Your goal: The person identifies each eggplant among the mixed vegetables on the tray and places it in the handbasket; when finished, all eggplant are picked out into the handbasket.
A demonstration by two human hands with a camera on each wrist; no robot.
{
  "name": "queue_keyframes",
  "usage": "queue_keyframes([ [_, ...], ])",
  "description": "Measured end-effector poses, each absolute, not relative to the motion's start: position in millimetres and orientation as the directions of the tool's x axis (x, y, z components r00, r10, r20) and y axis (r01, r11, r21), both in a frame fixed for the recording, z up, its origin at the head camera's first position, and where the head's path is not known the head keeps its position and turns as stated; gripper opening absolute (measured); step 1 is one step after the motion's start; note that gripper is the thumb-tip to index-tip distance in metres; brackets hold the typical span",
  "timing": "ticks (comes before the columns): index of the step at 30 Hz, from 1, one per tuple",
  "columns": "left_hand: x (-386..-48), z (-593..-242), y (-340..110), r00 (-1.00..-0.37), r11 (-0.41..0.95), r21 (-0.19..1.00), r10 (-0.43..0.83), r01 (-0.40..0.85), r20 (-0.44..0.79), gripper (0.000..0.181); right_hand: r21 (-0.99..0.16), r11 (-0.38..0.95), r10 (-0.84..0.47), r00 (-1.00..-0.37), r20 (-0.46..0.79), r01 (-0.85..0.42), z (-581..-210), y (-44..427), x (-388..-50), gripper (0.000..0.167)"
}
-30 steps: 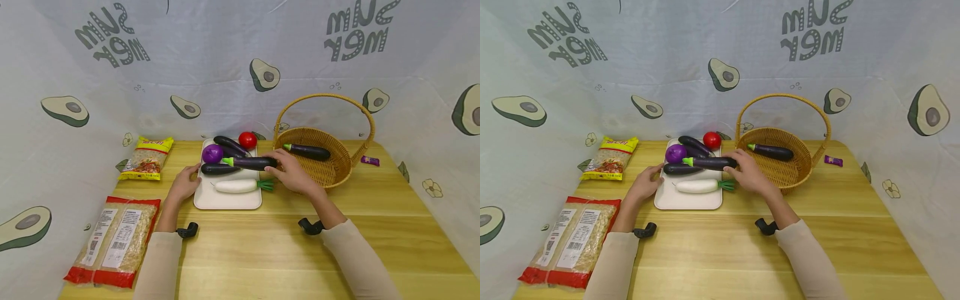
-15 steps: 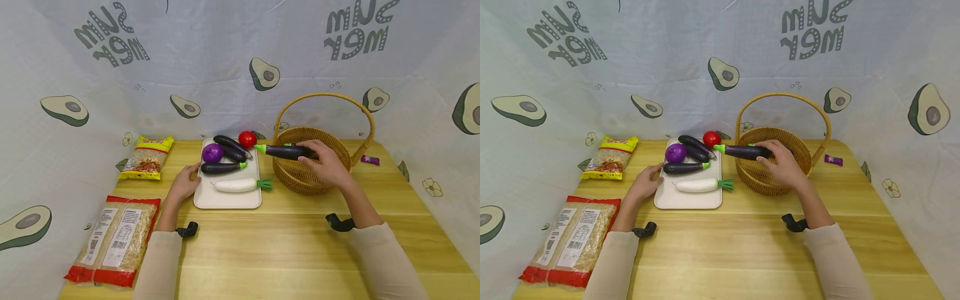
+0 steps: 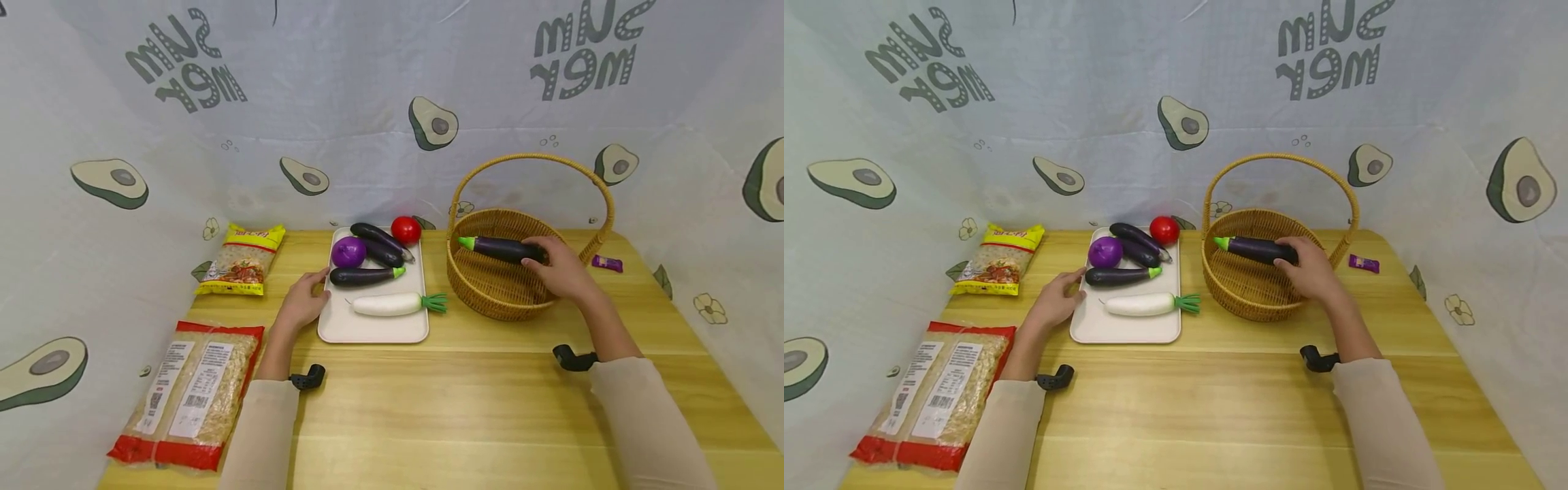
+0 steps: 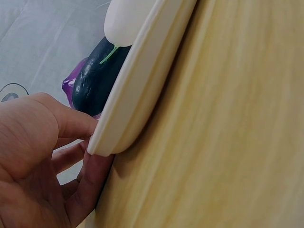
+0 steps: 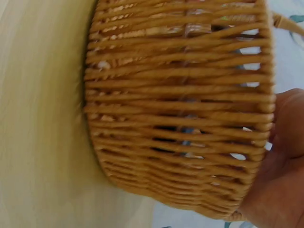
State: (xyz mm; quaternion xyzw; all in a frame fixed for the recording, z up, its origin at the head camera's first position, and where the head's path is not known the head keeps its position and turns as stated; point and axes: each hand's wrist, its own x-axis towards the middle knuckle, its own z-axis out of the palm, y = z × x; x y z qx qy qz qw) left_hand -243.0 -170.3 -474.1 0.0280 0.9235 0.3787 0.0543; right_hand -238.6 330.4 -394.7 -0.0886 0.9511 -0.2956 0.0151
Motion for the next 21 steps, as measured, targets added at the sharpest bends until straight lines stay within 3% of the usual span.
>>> queue_keyframes([
  [13, -242.6, -474.3, -169.8, -0.992, 0.721, 0.693, 0.091, 0.006, -0.087, 0.06, -0.463, 0.877, -0.201, -0.973, -0.116, -0.126, -403.8, 334.7, -262.8, 0.049],
  [21, -241.5, -472.6, -168.8, -0.993, 0.718, 0.696, 0.081, -0.004, -0.09, 0.06, -0.463, 0.877, -0.194, -0.976, -0.1, -0.127, -412.5, 335.8, -266.2, 0.048],
])
